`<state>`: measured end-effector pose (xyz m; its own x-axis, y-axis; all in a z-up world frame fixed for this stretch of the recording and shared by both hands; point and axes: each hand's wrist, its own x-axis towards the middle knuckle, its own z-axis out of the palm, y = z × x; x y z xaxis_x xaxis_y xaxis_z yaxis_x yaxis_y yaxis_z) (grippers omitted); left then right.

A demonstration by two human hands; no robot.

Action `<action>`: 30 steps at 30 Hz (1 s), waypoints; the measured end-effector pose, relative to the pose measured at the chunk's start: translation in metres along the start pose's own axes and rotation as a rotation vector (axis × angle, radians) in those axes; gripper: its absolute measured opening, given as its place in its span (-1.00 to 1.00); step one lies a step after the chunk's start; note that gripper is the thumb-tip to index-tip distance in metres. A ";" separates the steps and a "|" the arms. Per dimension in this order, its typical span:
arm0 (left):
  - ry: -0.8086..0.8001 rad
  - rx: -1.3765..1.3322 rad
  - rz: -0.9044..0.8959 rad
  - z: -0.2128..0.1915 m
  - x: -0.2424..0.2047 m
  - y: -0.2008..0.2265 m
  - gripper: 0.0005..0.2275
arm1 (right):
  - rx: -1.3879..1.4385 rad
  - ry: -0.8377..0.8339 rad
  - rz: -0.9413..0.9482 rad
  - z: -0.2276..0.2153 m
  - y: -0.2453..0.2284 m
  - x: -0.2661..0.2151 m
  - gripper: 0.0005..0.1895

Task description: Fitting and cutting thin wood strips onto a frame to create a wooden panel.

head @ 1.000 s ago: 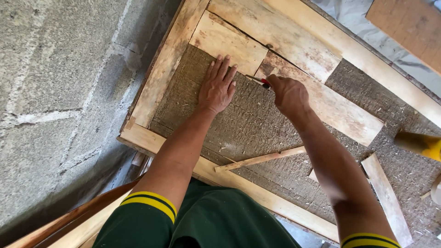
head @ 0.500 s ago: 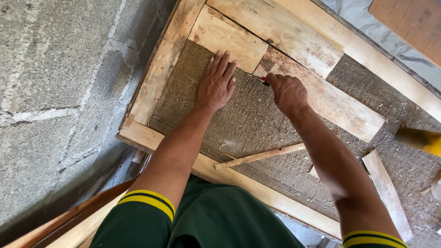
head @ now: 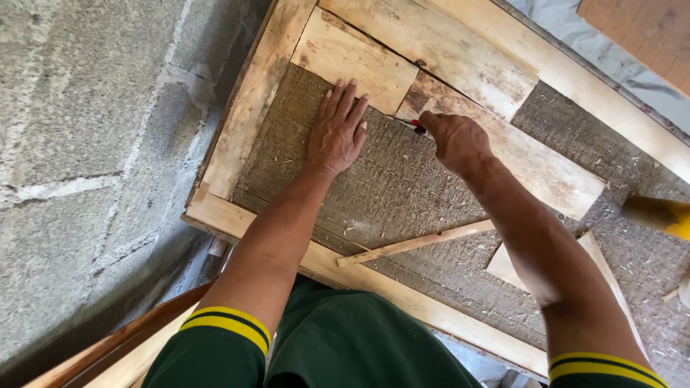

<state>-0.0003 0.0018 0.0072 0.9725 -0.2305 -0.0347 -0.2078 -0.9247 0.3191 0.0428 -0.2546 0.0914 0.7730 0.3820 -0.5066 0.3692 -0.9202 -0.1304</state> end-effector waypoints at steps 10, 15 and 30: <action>0.059 0.017 0.020 0.012 -0.001 -0.003 -0.50 | 0.064 0.009 -0.013 0.001 0.003 -0.001 -0.62; 0.050 0.020 0.018 0.020 0.003 -0.009 -0.49 | -0.050 -0.053 -0.005 0.000 0.006 0.000 -0.61; 0.057 -0.005 0.017 0.011 0.003 -0.003 -0.49 | 0.017 -0.021 -0.021 0.003 0.009 -0.016 -0.66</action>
<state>0.0016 0.0008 -0.0047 0.9733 -0.2282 0.0242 -0.2236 -0.9192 0.3241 0.0326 -0.2686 0.0959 0.7539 0.3996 -0.5215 0.3763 -0.9133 -0.1557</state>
